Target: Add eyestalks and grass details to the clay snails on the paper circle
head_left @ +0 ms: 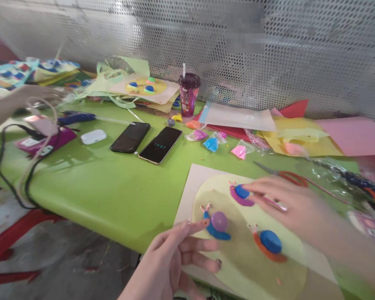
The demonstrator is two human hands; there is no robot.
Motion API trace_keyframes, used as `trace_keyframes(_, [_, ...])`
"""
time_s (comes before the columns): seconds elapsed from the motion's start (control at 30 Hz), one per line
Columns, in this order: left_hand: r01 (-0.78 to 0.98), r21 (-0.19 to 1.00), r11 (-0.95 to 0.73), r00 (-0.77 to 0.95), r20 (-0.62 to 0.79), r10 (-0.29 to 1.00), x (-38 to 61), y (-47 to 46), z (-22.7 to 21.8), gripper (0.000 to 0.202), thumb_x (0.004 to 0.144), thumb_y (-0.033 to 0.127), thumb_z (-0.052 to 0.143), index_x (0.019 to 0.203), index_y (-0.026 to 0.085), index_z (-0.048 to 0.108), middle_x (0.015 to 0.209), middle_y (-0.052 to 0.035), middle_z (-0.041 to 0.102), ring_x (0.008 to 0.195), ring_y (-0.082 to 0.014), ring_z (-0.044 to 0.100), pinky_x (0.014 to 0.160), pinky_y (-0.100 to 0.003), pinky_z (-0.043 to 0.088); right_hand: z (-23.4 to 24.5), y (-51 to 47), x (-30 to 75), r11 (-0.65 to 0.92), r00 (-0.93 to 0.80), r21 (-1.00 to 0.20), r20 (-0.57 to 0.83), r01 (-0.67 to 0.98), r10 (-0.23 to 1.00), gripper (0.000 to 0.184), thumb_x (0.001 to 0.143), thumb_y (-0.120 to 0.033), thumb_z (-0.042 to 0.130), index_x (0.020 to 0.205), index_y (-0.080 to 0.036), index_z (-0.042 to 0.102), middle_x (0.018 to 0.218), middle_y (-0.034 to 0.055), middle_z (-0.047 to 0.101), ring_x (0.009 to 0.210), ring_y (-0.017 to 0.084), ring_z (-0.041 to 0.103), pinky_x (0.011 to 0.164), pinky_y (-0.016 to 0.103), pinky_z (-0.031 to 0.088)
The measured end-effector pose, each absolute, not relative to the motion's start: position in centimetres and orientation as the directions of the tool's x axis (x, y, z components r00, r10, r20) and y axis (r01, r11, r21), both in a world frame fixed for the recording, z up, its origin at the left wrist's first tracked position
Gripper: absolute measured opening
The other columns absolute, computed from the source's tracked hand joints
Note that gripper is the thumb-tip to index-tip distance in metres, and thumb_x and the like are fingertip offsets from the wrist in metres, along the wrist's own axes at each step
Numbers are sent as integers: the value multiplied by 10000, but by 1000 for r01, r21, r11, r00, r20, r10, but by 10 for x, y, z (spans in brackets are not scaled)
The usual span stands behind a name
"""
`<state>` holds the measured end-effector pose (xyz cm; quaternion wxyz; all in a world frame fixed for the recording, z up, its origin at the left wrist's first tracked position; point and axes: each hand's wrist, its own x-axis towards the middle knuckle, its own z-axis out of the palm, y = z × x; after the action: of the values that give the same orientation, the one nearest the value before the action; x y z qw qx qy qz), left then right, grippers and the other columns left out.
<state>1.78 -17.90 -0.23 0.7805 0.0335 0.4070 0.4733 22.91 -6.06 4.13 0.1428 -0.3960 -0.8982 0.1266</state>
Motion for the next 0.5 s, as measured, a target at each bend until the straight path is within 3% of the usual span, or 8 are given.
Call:
trace_keyframes(0.07, [-696, 438, 568, 234, -610, 757, 16, -180, -6, 350, 854, 313, 487, 1139, 125, 563, 809, -121, 671, 640, -203, 637, 346, -236, 504, 40, -49, 251, 548, -537, -218, 115, 807, 836, 271, 858, -401, 453, 978, -216, 611, 960, 59, 609, 811, 211, 598, 744, 382, 493])
trace_keyframes(0.17, [-675, 455, 580, 229, -618, 752, 15, -181, -7, 378, 873, 339, 457, 1179, 133, 538, 708, -90, 652, 578, -177, 622, 333, -194, 475, 25, -41, 273, 564, -570, -132, -5, 815, 822, 297, 830, -344, 422, 1009, -183, 595, 938, 86, 604, 853, 246, 591, 727, 402, 484])
trace_keyframes(0.3, [-678, 492, 545, 198, -592, 781, 17, -181, -5, 355, 855, 348, 502, 1120, 128, 591, 636, -61, 624, 517, -142, 595, 326, -156, 451, 5, -40, 280, 524, -529, -114, -20, 844, 848, 210, 836, -237, 347, 868, -202, 552, 875, 75, 576, 764, 218, 584, 657, 361, 457])
trace_keyframes(0.4, [-679, 495, 543, 196, -591, 783, 16, -180, -2, 351, 806, 373, 586, 1053, 129, 633, 622, -45, 617, 489, -127, 588, 323, -146, 447, 7, -41, 280, 504, -508, -159, 17, 849, 861, 121, 822, -241, 409, 734, -220, 489, 741, 51, 536, 605, 185, 533, 556, 329, 411])
trace_keyframes(0.5, [-672, 474, 569, 216, -610, 763, 15, -179, 1, 355, 748, 380, 661, 999, 129, 658, 631, -34, 620, 493, -115, 588, 333, -130, 439, 23, -39, 281, 474, -478, -223, 43, 852, 878, 69, 807, -260, 469, 748, -232, 492, 732, 39, 512, 548, 162, 488, 508, 314, 387])
